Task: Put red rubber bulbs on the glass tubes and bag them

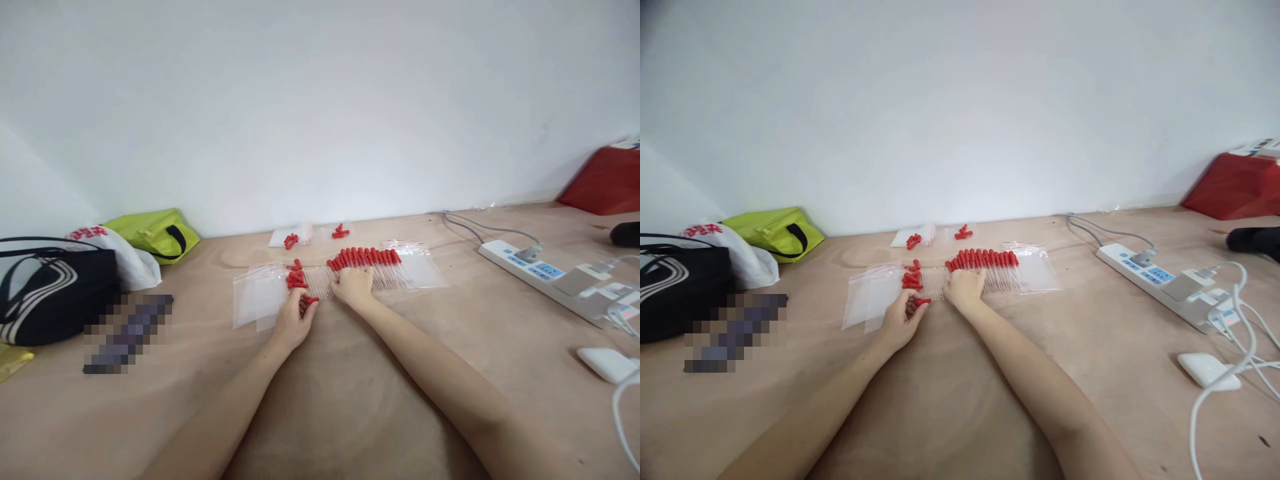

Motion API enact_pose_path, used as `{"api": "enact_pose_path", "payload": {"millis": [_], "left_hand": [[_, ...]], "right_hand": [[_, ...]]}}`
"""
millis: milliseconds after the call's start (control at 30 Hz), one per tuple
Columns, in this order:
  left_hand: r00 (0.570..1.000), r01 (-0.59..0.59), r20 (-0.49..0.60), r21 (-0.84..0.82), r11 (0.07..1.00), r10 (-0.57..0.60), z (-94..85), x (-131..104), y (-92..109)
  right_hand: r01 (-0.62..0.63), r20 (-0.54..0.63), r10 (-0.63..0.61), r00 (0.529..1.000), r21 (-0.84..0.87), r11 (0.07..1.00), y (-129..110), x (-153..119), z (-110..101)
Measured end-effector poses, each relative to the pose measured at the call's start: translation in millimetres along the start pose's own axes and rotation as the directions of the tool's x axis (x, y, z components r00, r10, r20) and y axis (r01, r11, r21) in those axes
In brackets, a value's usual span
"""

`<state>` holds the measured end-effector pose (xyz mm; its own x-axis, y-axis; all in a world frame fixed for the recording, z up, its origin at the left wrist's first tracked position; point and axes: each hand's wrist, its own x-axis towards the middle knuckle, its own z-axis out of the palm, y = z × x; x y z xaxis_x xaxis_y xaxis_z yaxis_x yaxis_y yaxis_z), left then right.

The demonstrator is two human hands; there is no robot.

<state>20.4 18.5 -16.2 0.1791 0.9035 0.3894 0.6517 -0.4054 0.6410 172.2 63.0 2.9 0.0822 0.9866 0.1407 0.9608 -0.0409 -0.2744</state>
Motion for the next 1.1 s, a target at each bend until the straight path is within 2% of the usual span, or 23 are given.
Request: {"api": "enact_pose_path", "payload": {"millis": [133,233,333,433,533,600,700,867,1100], "left_hand": [[1.000,0.020,-0.008,-0.044,0.999,-0.020,-1.2,-1,6],[0.999,0.043,0.003,-0.040,0.998,-0.043,-2.2,-2,7],[1.000,0.019,0.006,-0.039,0.999,-0.019,-3.0,-1,7],[0.999,-0.035,0.008,-0.028,0.999,0.035,-3.5,-1,8],[0.995,-0.097,-0.003,-0.024,0.995,0.097,-2.0,-2,9],[0.996,-0.092,-0.005,-0.043,0.995,0.092,0.4,-3,9],[0.997,-0.057,0.048,-0.059,0.997,0.060,4.4,-5,8],[0.973,-0.215,0.089,0.016,0.976,0.213,5.5,-3,7],[0.939,-0.334,0.120,0.108,0.936,0.322,2.6,-1,8]], "right_hand": [[0.011,-0.024,-0.011,1.000,0.012,1.000,0,-1,0],[0.078,-0.153,-0.063,0.986,0.090,0.993,10,-5,0],[0.273,-0.277,-0.215,0.936,0.188,0.943,31,-17,1],[0.475,-0.312,-0.390,0.866,0.274,0.836,56,-35,2],[0.571,-0.322,-0.480,0.816,0.320,0.756,76,-52,2],[0.601,-0.328,-0.510,0.795,0.311,0.736,82,-59,1],[0.626,-0.322,-0.543,0.775,0.281,0.728,81,-63,0],[0.647,-0.287,-0.582,0.761,0.261,0.717,74,-62,-1],[0.649,-0.270,-0.592,0.759,0.246,0.720,74,-62,-1]]}}
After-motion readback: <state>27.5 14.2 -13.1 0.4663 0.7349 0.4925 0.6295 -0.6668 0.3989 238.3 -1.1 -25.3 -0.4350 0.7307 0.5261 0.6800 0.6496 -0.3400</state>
